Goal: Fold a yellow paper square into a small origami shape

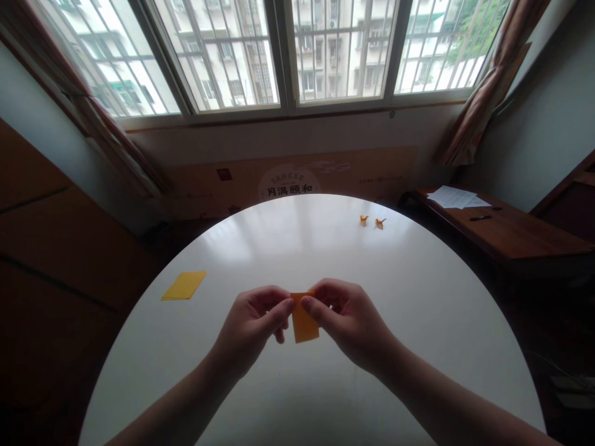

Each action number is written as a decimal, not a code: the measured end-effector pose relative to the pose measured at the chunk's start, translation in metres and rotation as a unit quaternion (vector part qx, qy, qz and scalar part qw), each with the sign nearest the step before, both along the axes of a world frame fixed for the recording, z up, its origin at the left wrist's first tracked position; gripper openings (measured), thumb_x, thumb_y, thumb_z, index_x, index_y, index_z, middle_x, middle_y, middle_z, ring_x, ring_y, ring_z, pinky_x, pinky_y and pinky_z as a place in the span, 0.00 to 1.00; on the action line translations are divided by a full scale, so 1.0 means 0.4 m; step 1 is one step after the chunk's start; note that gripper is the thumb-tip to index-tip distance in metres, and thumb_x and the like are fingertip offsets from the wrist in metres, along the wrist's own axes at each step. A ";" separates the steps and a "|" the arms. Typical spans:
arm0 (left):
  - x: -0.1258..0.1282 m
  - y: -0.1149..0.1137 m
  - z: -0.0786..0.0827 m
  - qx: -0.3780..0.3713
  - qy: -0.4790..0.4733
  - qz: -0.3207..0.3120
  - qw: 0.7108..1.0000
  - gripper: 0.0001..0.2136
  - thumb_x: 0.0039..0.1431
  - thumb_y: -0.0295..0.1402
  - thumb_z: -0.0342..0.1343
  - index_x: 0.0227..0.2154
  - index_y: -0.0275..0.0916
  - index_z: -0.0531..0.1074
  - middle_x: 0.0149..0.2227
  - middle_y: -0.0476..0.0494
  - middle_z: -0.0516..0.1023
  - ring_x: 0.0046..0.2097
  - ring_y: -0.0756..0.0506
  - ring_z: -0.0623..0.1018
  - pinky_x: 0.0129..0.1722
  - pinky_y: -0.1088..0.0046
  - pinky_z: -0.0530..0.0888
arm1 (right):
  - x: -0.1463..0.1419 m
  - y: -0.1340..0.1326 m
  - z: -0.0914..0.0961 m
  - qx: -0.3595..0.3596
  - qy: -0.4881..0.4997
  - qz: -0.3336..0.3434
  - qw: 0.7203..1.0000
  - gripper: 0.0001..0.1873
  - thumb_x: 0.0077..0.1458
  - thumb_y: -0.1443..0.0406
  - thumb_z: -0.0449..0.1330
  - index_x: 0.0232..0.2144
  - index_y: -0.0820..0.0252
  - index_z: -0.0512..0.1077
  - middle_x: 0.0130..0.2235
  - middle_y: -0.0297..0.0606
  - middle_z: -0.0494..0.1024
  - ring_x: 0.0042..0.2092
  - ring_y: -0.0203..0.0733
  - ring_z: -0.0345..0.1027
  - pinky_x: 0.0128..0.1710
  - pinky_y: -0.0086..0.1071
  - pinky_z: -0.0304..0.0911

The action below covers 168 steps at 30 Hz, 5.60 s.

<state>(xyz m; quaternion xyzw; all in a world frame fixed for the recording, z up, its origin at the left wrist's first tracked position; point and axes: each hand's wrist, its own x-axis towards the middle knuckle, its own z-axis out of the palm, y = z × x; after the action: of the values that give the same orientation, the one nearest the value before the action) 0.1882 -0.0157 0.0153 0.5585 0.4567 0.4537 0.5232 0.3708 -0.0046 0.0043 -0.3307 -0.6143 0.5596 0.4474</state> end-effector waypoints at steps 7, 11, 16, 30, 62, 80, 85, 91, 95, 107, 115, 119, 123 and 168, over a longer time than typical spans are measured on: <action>-0.001 0.001 0.001 0.020 0.014 0.002 1.000 0.10 0.54 0.37 0.64 0.28 0.34 0.77 0.22 0.49 0.73 0.24 0.52 0.71 0.22 0.78 0.72 | -0.003 0.000 0.002 -0.002 -0.009 0.004 1.000 0.15 0.61 0.55 0.63 0.30 0.61 0.77 0.24 0.32 0.73 0.25 0.33 0.63 0.24 0.26 0.60; -0.001 0.001 0.007 0.013 0.011 0.001 1.000 0.10 0.55 0.38 0.64 0.30 0.34 0.78 0.22 0.49 0.73 0.24 0.52 0.70 0.21 0.78 0.71 | 0.001 0.000 0.001 0.008 -0.023 0.008 1.000 0.14 0.61 0.55 0.63 0.31 0.61 0.77 0.26 0.33 0.74 0.27 0.35 0.65 0.26 0.27 0.61; -0.002 0.002 0.004 0.005 0.002 0.010 1.000 0.11 0.55 0.38 0.64 0.28 0.33 0.78 0.21 0.49 0.73 0.23 0.52 0.70 0.21 0.79 0.71 | 0.006 0.000 0.000 0.017 -0.040 0.005 0.999 0.11 0.58 0.57 0.66 0.34 0.60 0.78 0.29 0.36 0.76 0.30 0.38 0.67 0.27 0.28 0.63; -0.002 0.011 -0.007 -0.006 -0.017 0.035 0.999 0.10 0.53 0.38 0.64 0.26 0.34 0.76 0.20 0.51 0.72 0.22 0.52 0.70 0.21 0.79 0.70 | 0.001 0.005 -0.011 0.007 -0.040 -0.017 0.999 0.11 0.58 0.57 0.66 0.34 0.60 0.79 0.29 0.36 0.78 0.31 0.37 0.69 0.27 0.27 0.64; 0.001 -0.009 -0.002 0.126 0.106 0.058 0.985 0.06 0.55 0.33 0.62 0.27 0.36 0.78 0.26 0.46 0.77 0.27 0.49 0.74 0.26 0.76 0.71 | -0.008 -0.002 -0.016 0.035 -0.027 -0.027 0.999 0.09 0.56 0.59 0.68 0.34 0.59 0.79 0.32 0.38 0.79 0.34 0.41 0.73 0.33 0.31 0.68; 0.000 -0.002 -0.002 0.053 0.023 0.041 0.998 0.08 0.53 0.35 0.65 0.27 0.34 0.78 0.24 0.46 0.77 0.25 0.51 0.72 0.23 0.78 0.70 | -0.007 -0.003 -0.015 0.034 -0.022 -0.024 0.999 0.09 0.56 0.59 0.68 0.34 0.59 0.80 0.32 0.38 0.79 0.34 0.42 0.73 0.32 0.30 0.69; -0.001 0.001 -0.003 0.044 0.014 0.039 0.998 0.08 0.53 0.35 0.65 0.27 0.34 0.78 0.24 0.46 0.77 0.25 0.51 0.71 0.23 0.78 0.70 | -0.005 -0.003 -0.015 0.028 -0.018 -0.018 0.999 0.09 0.56 0.59 0.68 0.35 0.58 0.80 0.32 0.38 0.80 0.35 0.41 0.73 0.32 0.30 0.68; -0.004 0.002 -0.006 0.023 0.005 0.035 0.999 0.10 0.52 0.36 0.66 0.27 0.33 0.78 0.24 0.46 0.76 0.25 0.50 0.71 0.23 0.77 0.69 | -0.005 -0.001 -0.017 0.025 -0.020 -0.022 0.999 0.09 0.55 0.59 0.69 0.34 0.59 0.80 0.32 0.39 0.80 0.35 0.42 0.74 0.33 0.31 0.69; -0.003 0.002 -0.007 0.021 0.007 0.033 0.999 0.10 0.52 0.37 0.66 0.28 0.33 0.78 0.24 0.45 0.76 0.26 0.50 0.71 0.23 0.77 0.69 | -0.005 -0.001 -0.017 0.028 -0.022 -0.020 0.999 0.11 0.56 0.57 0.68 0.35 0.59 0.80 0.34 0.40 0.80 0.35 0.44 0.74 0.33 0.32 0.70; -0.003 0.002 -0.009 0.030 0.015 0.028 0.999 0.10 0.53 0.38 0.66 0.28 0.34 0.79 0.23 0.46 0.76 0.24 0.51 0.70 0.22 0.77 0.69 | -0.002 0.004 -0.022 0.022 -0.014 -0.016 1.000 0.09 0.56 0.59 0.68 0.36 0.58 0.80 0.33 0.39 0.80 0.35 0.42 0.74 0.33 0.31 0.70; -0.006 -0.003 -0.006 0.043 0.038 0.028 0.998 0.09 0.53 0.37 0.66 0.28 0.35 0.80 0.24 0.45 0.77 0.25 0.50 0.72 0.23 0.76 0.69 | -0.004 0.001 -0.028 0.034 -0.007 -0.028 0.999 0.09 0.56 0.60 0.69 0.36 0.58 0.78 0.35 0.39 0.79 0.36 0.43 0.74 0.34 0.32 0.71; -0.004 -0.002 -0.007 0.046 0.042 0.029 0.998 0.09 0.53 0.37 0.66 0.27 0.35 0.79 0.24 0.45 0.77 0.25 0.50 0.72 0.23 0.76 0.69 | -0.007 0.000 -0.026 0.039 -0.009 -0.031 0.999 0.09 0.56 0.59 0.68 0.35 0.58 0.78 0.34 0.38 0.79 0.36 0.43 0.74 0.34 0.32 0.71; -0.004 -0.001 -0.008 0.048 0.044 0.030 0.997 0.09 0.52 0.37 0.66 0.26 0.35 0.79 0.24 0.45 0.77 0.24 0.50 0.71 0.23 0.77 0.69 | -0.008 -0.001 -0.020 0.041 -0.021 -0.030 0.998 0.08 0.56 0.60 0.68 0.34 0.59 0.78 0.32 0.37 0.78 0.34 0.42 0.73 0.33 0.31 0.70; 0.002 -0.001 -0.019 -0.020 -0.030 0.020 0.999 0.11 0.50 0.38 0.68 0.26 0.34 0.79 0.23 0.45 0.76 0.25 0.51 0.70 0.24 0.77 0.68 | -0.009 0.011 -0.034 -0.021 0.090 -0.028 0.995 0.10 0.59 0.62 0.63 0.27 0.59 0.74 0.26 0.32 0.72 0.30 0.36 0.64 0.30 0.28 0.61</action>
<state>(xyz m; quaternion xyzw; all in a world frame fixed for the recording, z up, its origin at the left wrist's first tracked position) 0.1891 -0.0162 0.0078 0.5251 0.4609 0.4709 0.5385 0.3673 -0.0002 -0.0092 -0.3052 -0.5502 0.5874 0.5090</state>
